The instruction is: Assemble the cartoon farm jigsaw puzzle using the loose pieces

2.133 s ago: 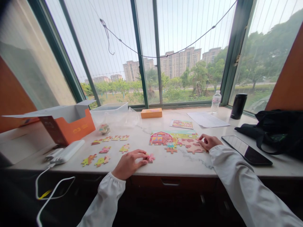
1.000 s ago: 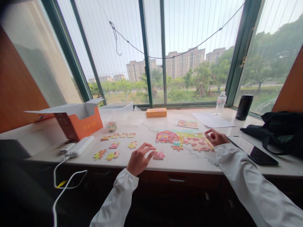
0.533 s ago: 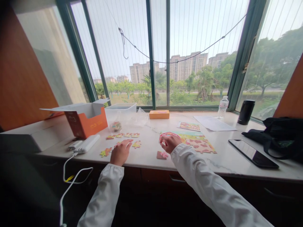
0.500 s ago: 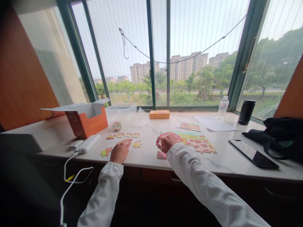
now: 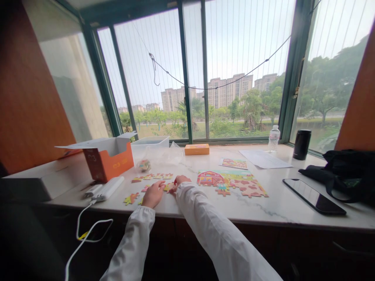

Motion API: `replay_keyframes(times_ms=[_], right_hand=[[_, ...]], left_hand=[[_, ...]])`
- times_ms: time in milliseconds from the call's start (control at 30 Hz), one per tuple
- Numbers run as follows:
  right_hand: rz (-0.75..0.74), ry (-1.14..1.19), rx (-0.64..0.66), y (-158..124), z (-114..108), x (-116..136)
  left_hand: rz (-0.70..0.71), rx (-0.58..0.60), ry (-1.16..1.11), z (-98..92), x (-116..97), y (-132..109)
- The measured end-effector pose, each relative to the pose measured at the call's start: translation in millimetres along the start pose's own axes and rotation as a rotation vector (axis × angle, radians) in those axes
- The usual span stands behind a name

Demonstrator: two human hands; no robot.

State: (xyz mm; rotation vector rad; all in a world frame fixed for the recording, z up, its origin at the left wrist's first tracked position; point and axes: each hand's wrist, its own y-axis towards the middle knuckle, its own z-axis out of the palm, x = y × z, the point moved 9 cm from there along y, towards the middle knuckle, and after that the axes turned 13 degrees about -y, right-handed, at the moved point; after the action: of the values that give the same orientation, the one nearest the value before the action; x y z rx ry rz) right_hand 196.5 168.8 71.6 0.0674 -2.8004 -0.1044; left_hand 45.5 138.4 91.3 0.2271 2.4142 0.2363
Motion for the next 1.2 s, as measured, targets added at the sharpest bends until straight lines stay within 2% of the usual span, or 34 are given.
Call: replay_keyframes(times_ms=[100, 233, 367, 467, 567, 700, 800, 867, 1033, 1200], right_hand=[[-0.028, 0.075, -0.026, -5, -5, -3], [-0.088, 0.167, -0.113, -17, -30, -23], [-0.08, 0.322, -0.094, -33, -51, -71], [-0.045, 0.478, -0.02, -44, -55, -111], [-0.005, 0.542, 0.004, -53, -53, -140], [-0.014, 0.566, -0.021, -58, -40, -153], [-0.048, 0.561, -0.041, -56, -27, -152], [-0.056, 0.48, -0.086, -56, -24, -152], [-0.084, 0.228, -0.211, -63, -35, -149], [-0.124, 0.219, -0.255, -70, -43, -144]], left_hand=[[0.026, -0.02, -0.042, 0.9, -8, 0], [0.134, -0.022, -0.138, 7.6, -34, -1], [0.214, 0.009, -0.258, 23.7, -69, -6], [0.286, 0.094, -0.299, 47.0, -98, -12], [0.316, 0.177, -0.288, 71.5, -117, -17], [0.294, 0.22, -0.262, 89.7, -120, -19], [0.272, 0.204, -0.225, 91.7, -114, -18], [0.268, 0.21, -0.194, 93.0, -111, -18], [0.243, 0.237, -0.164, 97.0, -108, -19], [0.249, 0.229, -0.149, 92.6, -108, -25]])
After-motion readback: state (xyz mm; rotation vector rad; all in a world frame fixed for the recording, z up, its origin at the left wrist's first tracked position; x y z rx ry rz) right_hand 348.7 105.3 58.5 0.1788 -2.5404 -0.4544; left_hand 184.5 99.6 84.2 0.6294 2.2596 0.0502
